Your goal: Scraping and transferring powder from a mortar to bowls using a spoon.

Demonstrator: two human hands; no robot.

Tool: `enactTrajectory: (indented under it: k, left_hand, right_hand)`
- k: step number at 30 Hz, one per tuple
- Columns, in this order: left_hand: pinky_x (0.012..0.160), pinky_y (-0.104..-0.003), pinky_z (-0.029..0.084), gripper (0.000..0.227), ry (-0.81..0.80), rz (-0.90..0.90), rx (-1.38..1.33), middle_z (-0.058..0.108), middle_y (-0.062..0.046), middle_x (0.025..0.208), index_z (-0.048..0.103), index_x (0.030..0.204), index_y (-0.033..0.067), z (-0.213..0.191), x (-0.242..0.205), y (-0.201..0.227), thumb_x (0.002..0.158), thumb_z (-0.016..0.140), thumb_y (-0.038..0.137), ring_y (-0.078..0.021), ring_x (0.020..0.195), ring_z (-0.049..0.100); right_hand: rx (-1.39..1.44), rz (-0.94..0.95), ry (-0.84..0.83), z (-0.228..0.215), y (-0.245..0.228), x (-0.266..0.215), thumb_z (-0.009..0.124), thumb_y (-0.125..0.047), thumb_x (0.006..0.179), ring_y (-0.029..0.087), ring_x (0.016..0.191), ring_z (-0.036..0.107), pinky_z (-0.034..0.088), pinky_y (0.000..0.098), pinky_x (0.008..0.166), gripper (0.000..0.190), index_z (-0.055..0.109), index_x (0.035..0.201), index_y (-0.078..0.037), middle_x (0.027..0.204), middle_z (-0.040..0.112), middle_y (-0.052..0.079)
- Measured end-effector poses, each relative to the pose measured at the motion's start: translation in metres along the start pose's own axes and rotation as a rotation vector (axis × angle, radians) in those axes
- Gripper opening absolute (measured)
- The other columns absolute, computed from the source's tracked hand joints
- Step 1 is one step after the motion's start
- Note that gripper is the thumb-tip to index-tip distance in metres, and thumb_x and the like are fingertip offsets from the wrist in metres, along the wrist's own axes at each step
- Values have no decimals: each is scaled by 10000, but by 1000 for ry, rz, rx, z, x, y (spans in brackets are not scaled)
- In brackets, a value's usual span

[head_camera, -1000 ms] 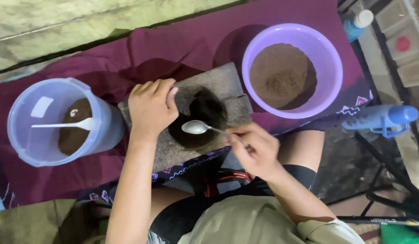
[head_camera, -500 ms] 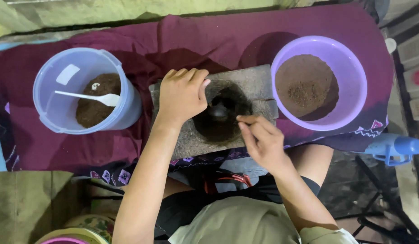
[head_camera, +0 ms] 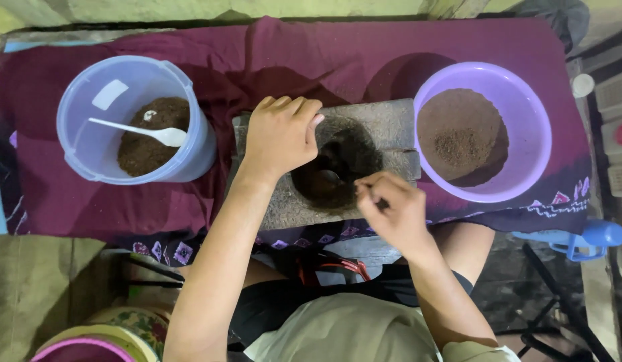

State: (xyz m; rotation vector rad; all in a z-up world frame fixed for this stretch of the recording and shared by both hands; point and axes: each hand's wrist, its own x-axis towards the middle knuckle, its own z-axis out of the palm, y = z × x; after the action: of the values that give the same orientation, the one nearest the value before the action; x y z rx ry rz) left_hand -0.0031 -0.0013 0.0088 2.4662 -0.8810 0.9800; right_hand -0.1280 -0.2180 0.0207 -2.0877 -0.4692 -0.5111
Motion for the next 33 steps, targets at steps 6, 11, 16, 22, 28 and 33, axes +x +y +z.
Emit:
enactTrajectory:
  k: [6,11,16,22,28,33]
  left_hand:
    - [679,-386,545,154,-22,6,-11,629,-7,750,728,1012,170,2,-1,-1,955,589,203,-248,688,691]
    - [670,-382,541,168,-24,14,-9,621,6,758,722,1020,181,4,-3,-1,974,568,230,-240,688,689]
    - [661,-375,541,170,-10,29,16,606,9,752,724,1024,189,5,-3,-4,970,574,250,-233,670,677]
    - [661,-386,544,165,-12,55,11,614,-4,757,724,1015,189,6,-4,-5,974,588,274,-245,678,678]
    - [658,-358,538,274,36,81,53,613,22,758,740,1030,206,1,3,-1,1065,499,332,-213,664,668]
    - [659,-369,534,305,-4,125,94,615,11,763,756,1062,201,2,1,-5,1097,490,348,-230,671,663]
  right_hand:
    - [161,157,110,-11,5,-1,696,47,899,324,688,749,534,330,540,386,492,580,-25,785,754,194]
    - [255,220,174,-18,16,-5,695,54,918,303,688,748,548,351,522,393,495,586,-13,782,744,212]
    - [449,336,282,-24,29,-9,642,90,968,358,812,755,622,418,585,355,482,656,34,818,678,273]
    - [648,394,448,-36,39,-12,647,89,982,334,870,775,667,374,632,357,447,708,-23,834,594,132]
    - [697,409,632,-68,58,-15,653,79,976,324,817,774,696,354,661,368,436,699,-29,836,594,169]
    - [652,439,838,-115,83,-18,617,54,985,263,760,784,695,249,647,362,418,731,-111,850,655,147]
